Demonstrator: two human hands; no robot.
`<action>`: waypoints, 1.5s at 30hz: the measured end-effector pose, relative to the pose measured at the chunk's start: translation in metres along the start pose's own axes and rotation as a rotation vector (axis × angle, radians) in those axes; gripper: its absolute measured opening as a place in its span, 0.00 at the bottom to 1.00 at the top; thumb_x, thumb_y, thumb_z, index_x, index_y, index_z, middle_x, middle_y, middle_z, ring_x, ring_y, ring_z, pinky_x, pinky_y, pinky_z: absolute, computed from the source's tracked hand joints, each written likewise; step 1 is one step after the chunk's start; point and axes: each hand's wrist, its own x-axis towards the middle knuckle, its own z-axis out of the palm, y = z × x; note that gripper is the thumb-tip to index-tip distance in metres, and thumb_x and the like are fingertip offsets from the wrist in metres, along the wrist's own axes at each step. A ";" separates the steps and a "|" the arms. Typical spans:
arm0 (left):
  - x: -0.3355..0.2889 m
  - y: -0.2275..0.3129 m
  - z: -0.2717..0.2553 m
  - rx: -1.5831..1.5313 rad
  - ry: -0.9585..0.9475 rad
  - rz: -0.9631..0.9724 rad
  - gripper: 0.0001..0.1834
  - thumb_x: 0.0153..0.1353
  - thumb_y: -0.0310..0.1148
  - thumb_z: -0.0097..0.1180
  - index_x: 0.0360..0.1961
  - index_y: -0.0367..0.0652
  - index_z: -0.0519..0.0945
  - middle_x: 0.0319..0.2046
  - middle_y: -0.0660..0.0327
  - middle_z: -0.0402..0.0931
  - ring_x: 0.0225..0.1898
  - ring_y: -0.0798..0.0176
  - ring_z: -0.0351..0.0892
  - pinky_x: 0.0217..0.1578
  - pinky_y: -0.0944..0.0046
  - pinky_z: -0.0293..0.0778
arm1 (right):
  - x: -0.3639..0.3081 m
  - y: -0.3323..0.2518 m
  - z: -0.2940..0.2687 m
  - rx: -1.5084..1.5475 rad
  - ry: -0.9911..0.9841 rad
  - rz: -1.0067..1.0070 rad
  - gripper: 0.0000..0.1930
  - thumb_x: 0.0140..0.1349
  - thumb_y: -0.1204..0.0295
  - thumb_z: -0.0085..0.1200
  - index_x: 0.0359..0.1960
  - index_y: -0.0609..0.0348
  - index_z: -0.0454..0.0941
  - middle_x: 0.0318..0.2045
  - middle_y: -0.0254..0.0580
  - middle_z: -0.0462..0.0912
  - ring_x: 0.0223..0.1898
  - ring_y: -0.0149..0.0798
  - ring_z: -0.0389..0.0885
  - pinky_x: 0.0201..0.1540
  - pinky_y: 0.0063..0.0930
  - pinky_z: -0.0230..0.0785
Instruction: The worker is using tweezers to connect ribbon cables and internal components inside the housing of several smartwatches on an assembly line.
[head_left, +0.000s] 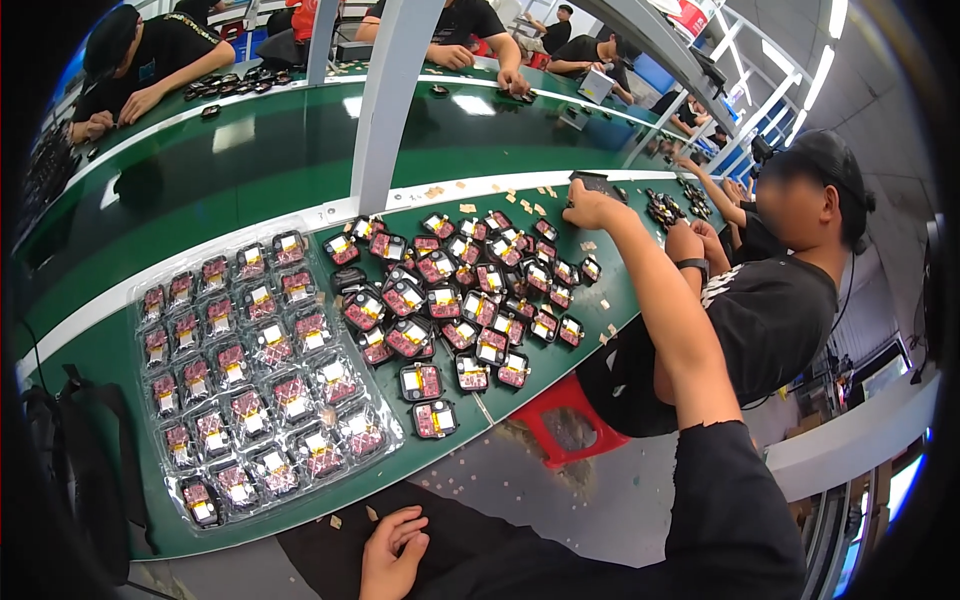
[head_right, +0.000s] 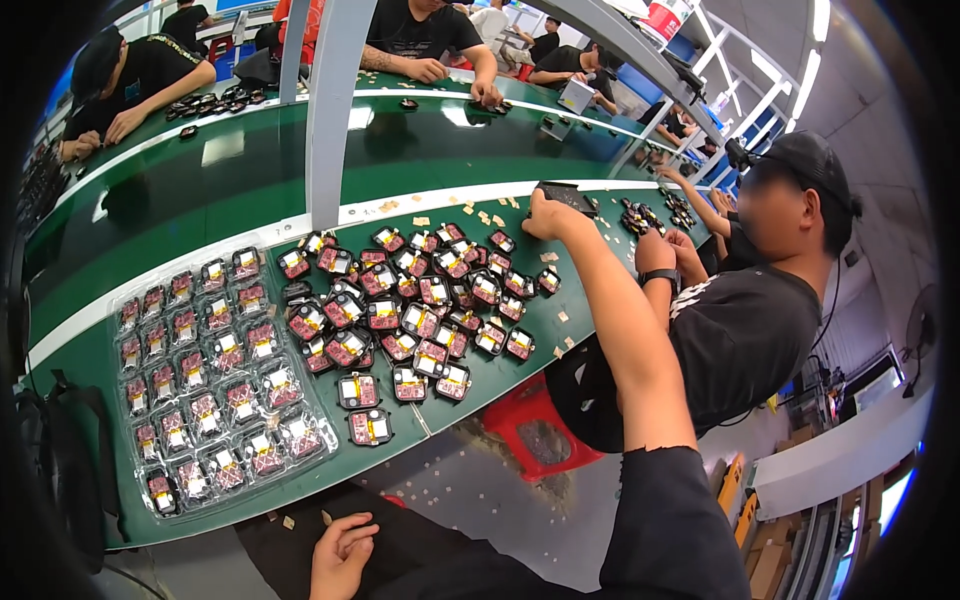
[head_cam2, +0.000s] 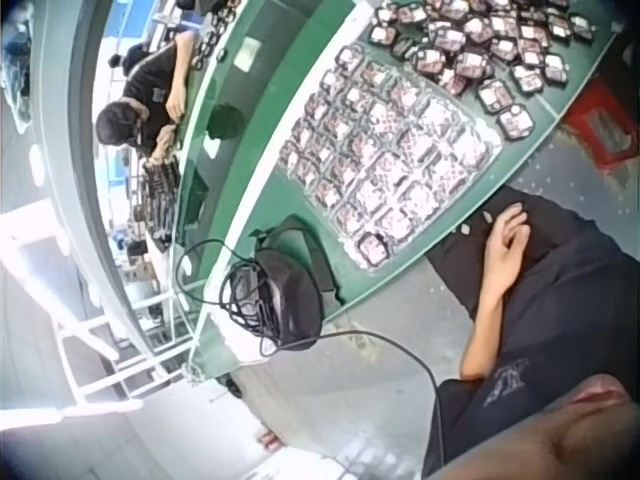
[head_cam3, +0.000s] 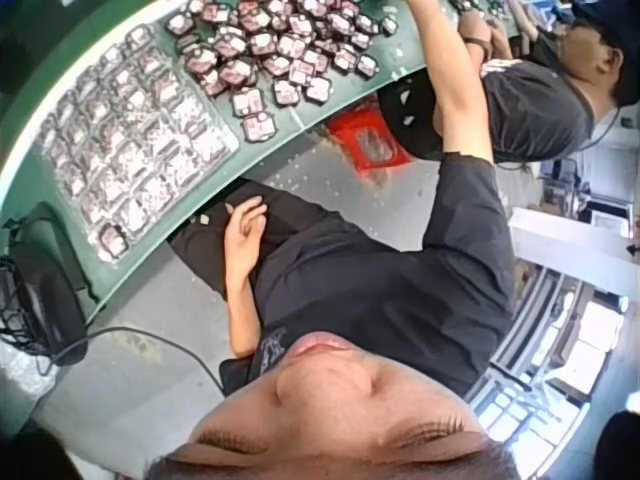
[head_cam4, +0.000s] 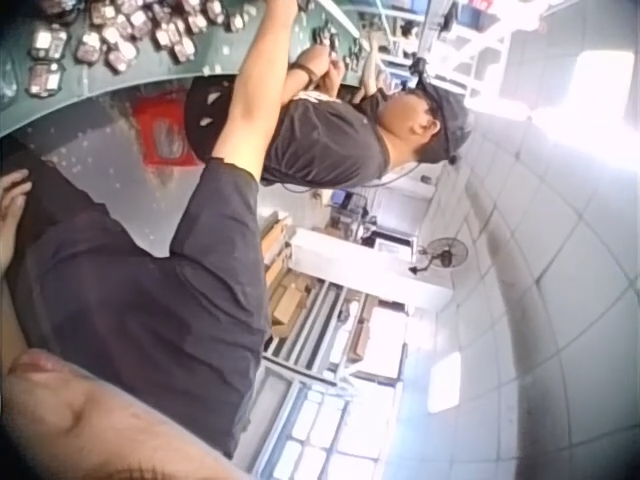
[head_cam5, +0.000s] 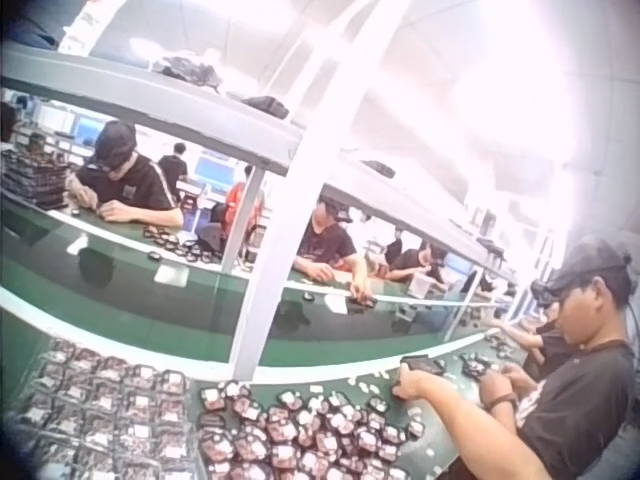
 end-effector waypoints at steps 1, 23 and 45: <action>0.001 0.000 0.000 -0.005 -0.001 0.003 0.21 0.70 0.30 0.57 0.62 0.37 0.72 0.51 0.54 0.80 0.53 0.67 0.76 0.55 0.70 0.68 | 0.001 -0.003 0.001 -0.032 0.004 0.016 0.28 0.61 0.60 0.51 0.61 0.57 0.62 0.48 0.63 0.81 0.51 0.59 0.80 0.56 0.46 0.69; 0.002 -0.002 0.001 0.013 0.010 -0.018 0.19 0.70 0.30 0.57 0.60 0.38 0.74 0.51 0.54 0.80 0.54 0.65 0.77 0.55 0.69 0.69 | 0.001 0.055 0.025 0.037 0.217 0.292 0.29 0.62 0.54 0.57 0.63 0.50 0.68 0.54 0.59 0.80 0.56 0.58 0.80 0.58 0.49 0.71; 0.003 -0.006 -0.001 0.065 0.007 0.024 0.18 0.69 0.27 0.57 0.59 0.38 0.74 0.50 0.55 0.81 0.54 0.64 0.79 0.54 0.67 0.72 | -0.065 -0.091 -0.026 0.333 0.348 -0.271 0.22 0.58 0.61 0.58 0.48 0.62 0.70 0.38 0.61 0.84 0.41 0.60 0.84 0.46 0.48 0.74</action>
